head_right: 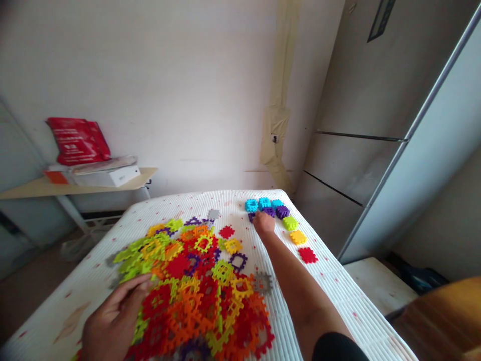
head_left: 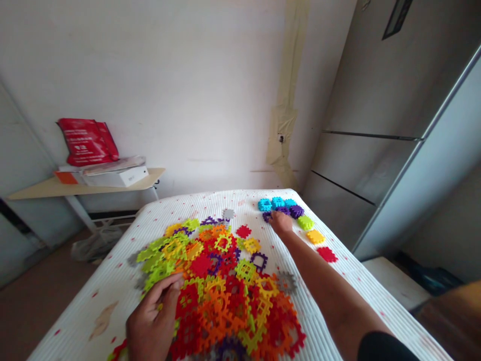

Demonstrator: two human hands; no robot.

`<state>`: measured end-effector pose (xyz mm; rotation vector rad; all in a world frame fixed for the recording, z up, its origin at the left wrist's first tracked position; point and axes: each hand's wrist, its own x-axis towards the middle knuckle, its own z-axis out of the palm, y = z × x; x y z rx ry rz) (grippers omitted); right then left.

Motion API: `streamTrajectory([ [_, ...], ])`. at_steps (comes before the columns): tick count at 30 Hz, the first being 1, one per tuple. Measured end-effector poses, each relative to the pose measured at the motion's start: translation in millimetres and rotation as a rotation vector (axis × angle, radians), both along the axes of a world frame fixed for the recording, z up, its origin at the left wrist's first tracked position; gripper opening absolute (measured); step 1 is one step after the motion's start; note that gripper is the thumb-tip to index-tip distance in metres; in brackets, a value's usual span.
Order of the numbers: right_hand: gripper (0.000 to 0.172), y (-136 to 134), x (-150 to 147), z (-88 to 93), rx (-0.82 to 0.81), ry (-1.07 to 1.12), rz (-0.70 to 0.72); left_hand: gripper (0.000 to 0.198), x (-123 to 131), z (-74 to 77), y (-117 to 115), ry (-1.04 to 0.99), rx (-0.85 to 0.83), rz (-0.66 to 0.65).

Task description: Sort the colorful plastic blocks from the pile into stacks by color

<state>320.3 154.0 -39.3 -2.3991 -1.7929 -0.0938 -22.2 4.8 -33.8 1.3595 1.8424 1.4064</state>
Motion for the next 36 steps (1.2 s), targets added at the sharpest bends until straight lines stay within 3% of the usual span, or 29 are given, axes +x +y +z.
streamTrajectory([
  [17, 0.030, -5.2, -2.9, -2.2, 0.011, -0.012, 0.015, 0.039, 0.3, -1.5, 0.6, -0.024, 0.029, -0.043],
  [23, 0.034, -20.3, -3.1, -4.6, 0.107, -0.031, 0.041, 0.037, 1.3, -1.9, -0.4, -0.007, 0.070, -0.056],
  [30, 0.023, -60.5, 17.4, -28.4, 0.149, 0.117, 0.250, 0.033, 3.4, 6.3, -4.2, 0.032, 0.155, -0.109],
  [36, 0.022, -72.7, 36.7, -46.7, 0.236, 0.359, 0.348, 0.025, 9.5, 19.1, -3.7, 0.212, 0.167, -0.163],
])
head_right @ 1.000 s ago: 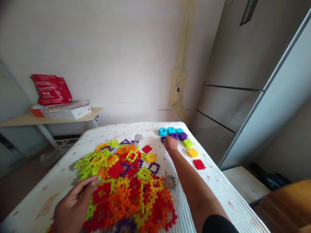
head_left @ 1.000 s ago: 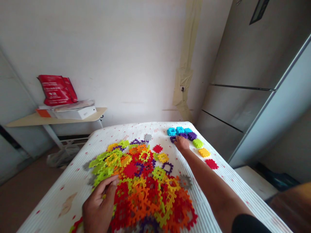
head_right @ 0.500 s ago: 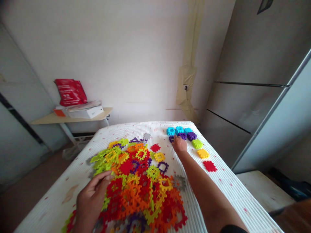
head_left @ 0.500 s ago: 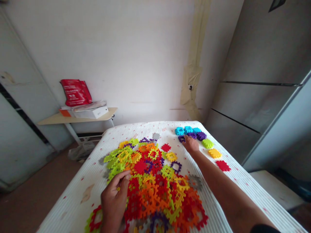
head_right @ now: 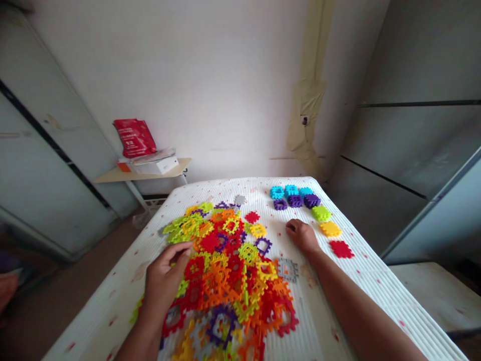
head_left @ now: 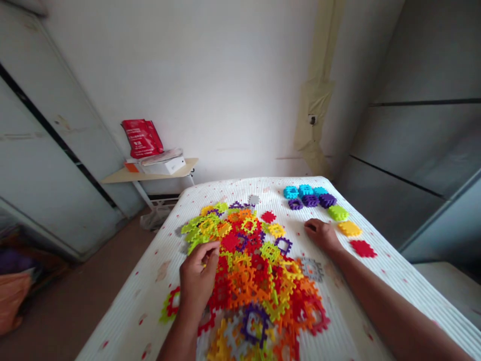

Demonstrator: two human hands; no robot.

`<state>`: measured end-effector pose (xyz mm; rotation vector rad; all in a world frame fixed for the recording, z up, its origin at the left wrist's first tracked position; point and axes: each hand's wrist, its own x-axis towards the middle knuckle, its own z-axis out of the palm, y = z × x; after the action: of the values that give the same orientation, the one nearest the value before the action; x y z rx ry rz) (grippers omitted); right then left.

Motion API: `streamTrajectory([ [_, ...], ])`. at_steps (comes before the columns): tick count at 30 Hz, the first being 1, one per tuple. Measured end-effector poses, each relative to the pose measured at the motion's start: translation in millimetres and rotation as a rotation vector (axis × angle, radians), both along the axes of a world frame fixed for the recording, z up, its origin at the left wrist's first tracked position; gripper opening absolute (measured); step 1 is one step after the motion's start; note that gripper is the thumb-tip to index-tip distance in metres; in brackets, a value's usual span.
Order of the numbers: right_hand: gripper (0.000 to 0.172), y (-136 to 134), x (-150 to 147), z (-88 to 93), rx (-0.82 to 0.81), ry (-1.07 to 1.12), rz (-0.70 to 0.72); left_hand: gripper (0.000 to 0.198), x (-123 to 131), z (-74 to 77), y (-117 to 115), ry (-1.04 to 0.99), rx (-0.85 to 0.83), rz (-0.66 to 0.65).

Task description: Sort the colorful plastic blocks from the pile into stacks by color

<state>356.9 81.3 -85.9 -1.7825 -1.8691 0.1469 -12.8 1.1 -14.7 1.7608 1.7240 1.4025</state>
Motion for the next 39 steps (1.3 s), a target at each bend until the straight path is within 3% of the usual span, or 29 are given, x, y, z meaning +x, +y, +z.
streamTrajectory([
  [5, 0.023, -0.5, -4.4, -0.6, -0.004, -0.089, -0.026, 0.022, 23.4, 6.9, 14.4, 0.401, -0.175, -0.202],
  [8, 0.023, -0.8, -6.0, -0.4, 0.004, -0.102, -0.024, 0.018, 37.7, 7.2, 27.6, 0.650, -0.252, -0.195],
  [14, 0.022, 0.0, -4.5, -0.8, 0.003, -0.072, -0.027, 0.012, 50.7, 0.9, 45.2, 0.829, -0.294, -0.155],
  [19, 0.022, 1.4, -5.1, -0.7, -0.022, -0.084, -0.045, 0.014, 54.1, -1.4, 49.0, 0.857, -0.323, -0.138],
  [28, 0.023, -1.5, -8.6, 4.3, -0.052, -0.080, -0.058, 0.018, 53.5, 7.4, 47.6, 0.602, -0.264, -0.153],
  [34, 0.022, -1.6, -9.0, 5.5, -0.058, -0.093, -0.066, 0.021, 58.2, 15.7, 56.6, 0.148, -0.288, -0.234],
  [39, 0.022, -0.5, -8.5, 4.6, -0.052, -0.088, -0.062, 0.032, 87.3, 8.6, 73.7, -0.243, -0.406, -0.342],
])
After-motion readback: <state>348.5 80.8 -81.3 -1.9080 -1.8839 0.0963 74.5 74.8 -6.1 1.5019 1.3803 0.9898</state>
